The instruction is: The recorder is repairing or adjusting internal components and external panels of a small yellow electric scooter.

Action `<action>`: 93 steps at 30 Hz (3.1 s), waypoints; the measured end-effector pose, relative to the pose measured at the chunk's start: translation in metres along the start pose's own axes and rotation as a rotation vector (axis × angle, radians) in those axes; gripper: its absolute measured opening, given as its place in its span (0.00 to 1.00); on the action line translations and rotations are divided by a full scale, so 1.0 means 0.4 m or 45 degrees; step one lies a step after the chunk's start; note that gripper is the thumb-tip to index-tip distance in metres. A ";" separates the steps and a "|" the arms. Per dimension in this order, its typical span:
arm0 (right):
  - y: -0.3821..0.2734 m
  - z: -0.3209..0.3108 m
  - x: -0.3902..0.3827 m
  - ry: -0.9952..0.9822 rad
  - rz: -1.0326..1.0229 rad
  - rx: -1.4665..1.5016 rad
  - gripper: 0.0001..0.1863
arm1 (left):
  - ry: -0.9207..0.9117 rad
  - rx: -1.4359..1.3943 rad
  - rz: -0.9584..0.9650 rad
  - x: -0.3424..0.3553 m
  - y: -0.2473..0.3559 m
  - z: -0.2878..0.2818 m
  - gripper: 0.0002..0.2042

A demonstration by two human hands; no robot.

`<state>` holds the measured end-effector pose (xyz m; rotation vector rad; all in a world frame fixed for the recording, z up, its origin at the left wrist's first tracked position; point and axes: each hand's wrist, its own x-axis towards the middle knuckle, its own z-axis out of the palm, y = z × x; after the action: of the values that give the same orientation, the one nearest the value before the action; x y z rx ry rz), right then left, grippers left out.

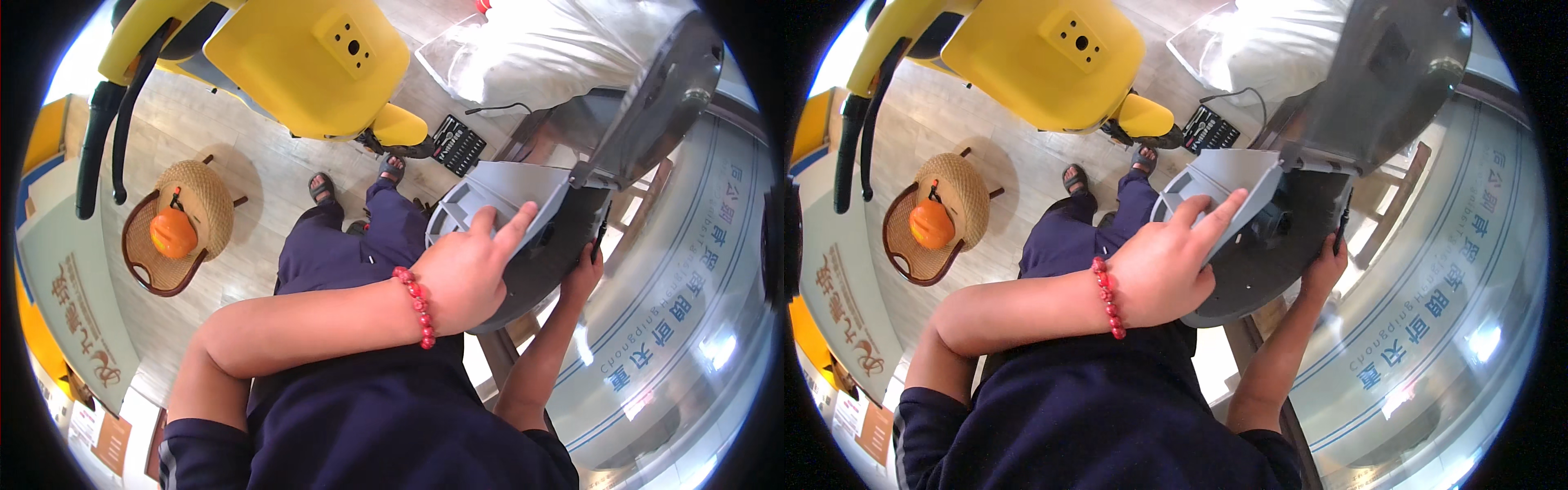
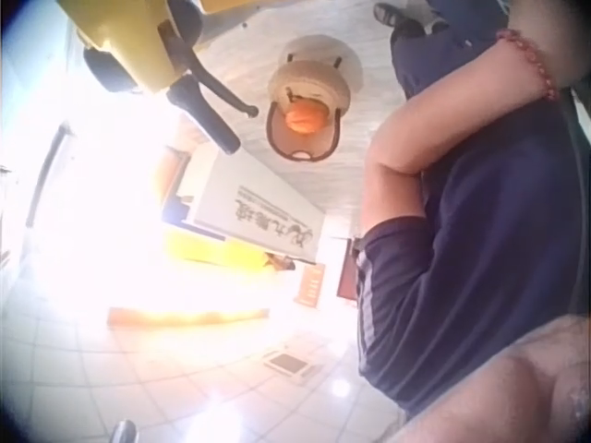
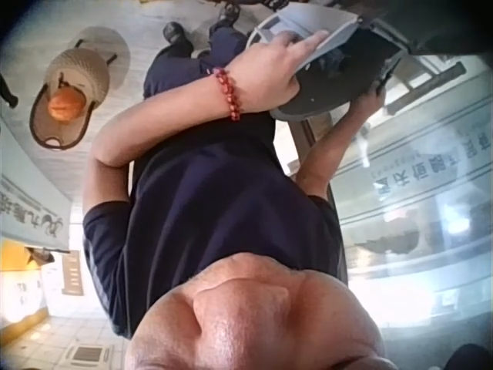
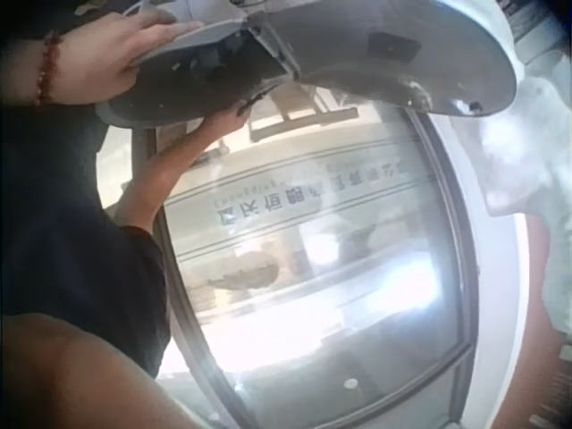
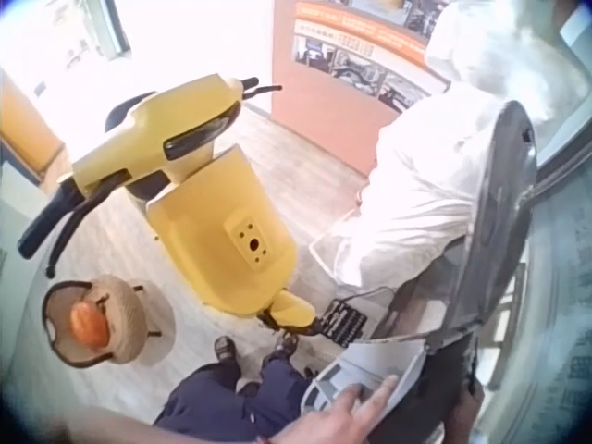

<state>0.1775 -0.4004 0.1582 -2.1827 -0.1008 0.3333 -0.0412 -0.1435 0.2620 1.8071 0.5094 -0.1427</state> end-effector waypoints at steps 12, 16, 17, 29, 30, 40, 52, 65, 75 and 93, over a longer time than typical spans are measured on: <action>-0.034 -0.039 -0.038 -0.004 0.031 0.174 0.18 | -0.018 -0.032 0.053 -0.061 0.004 -0.017 0.37; -0.069 -0.016 -0.063 0.009 -0.002 0.014 0.18 | 0.014 -0.032 0.037 -0.088 -0.009 -0.034 0.38; -0.071 -0.012 -0.069 -0.003 -0.013 0.021 0.18 | 0.020 -0.028 0.040 -0.099 -0.014 -0.037 0.38; -0.154 0.078 -0.379 0.042 -0.039 0.274 0.13 | 0.031 -0.081 0.207 -0.323 -0.147 -0.145 0.37; -0.141 0.078 -0.415 0.061 -0.041 0.209 0.13 | 0.002 -0.079 0.225 -0.353 -0.162 -0.160 0.37; -0.068 0.132 -0.852 0.155 0.169 0.309 0.14 | -0.314 -0.105 0.152 -0.590 -0.300 -0.227 0.36; 0.020 0.173 -1.113 0.382 0.166 0.080 0.16 | -0.347 0.025 0.211 -0.781 -0.413 -0.225 0.36; 0.306 0.035 -1.785 0.743 0.412 0.007 0.13 | -0.782 0.180 0.277 -1.119 -0.476 0.043 0.35; 0.365 0.086 -2.309 1.233 0.883 0.005 0.14 | -1.414 0.401 0.406 -1.252 -0.487 0.265 0.35; 0.118 0.562 -2.955 2.023 1.590 0.378 0.10 | -2.442 0.607 0.450 -1.541 -0.651 0.384 0.38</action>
<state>-1.0217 -0.4808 0.2319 -1.3687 1.9988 -0.7322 -0.6762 -0.3974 0.2023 1.3437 -1.2570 -1.5948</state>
